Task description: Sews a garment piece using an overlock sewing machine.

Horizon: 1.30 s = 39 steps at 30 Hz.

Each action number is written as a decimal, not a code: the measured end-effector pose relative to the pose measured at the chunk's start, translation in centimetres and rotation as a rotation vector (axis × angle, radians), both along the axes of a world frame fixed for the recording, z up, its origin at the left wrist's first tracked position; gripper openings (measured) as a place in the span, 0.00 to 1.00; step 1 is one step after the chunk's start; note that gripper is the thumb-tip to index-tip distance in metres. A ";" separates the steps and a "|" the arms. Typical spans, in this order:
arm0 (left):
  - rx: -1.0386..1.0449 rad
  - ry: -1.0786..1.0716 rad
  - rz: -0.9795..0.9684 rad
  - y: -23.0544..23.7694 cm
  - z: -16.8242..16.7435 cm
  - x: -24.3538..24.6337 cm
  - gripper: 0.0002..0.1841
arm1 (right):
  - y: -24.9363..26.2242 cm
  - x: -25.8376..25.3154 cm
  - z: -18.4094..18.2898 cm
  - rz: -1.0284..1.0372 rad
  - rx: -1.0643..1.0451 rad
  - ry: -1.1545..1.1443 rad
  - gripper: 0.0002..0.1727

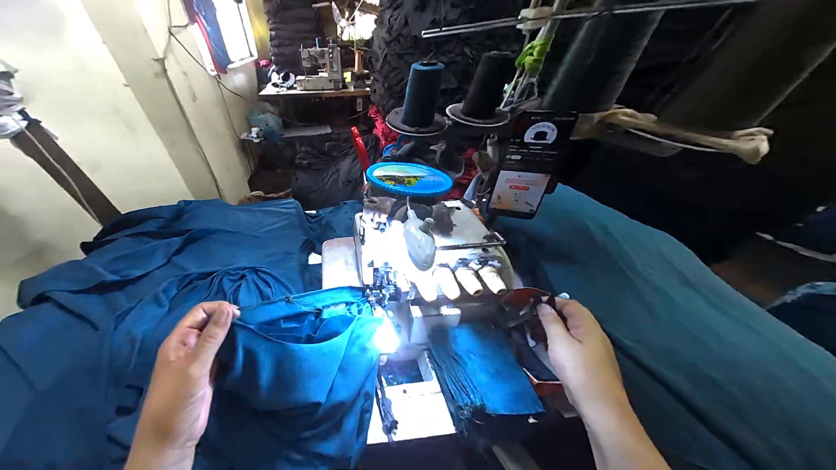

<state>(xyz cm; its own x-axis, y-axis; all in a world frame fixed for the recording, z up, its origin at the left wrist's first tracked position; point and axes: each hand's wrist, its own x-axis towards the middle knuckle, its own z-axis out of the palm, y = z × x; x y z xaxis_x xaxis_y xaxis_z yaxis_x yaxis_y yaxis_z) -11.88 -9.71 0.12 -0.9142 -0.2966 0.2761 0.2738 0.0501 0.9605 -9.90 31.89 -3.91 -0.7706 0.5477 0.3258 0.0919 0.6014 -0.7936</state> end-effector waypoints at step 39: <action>-0.803 0.451 -0.910 -6.9 11.2 0.1 0.17 | -19.0 -1.3 4.3 0.949 0.173 0.359 0.13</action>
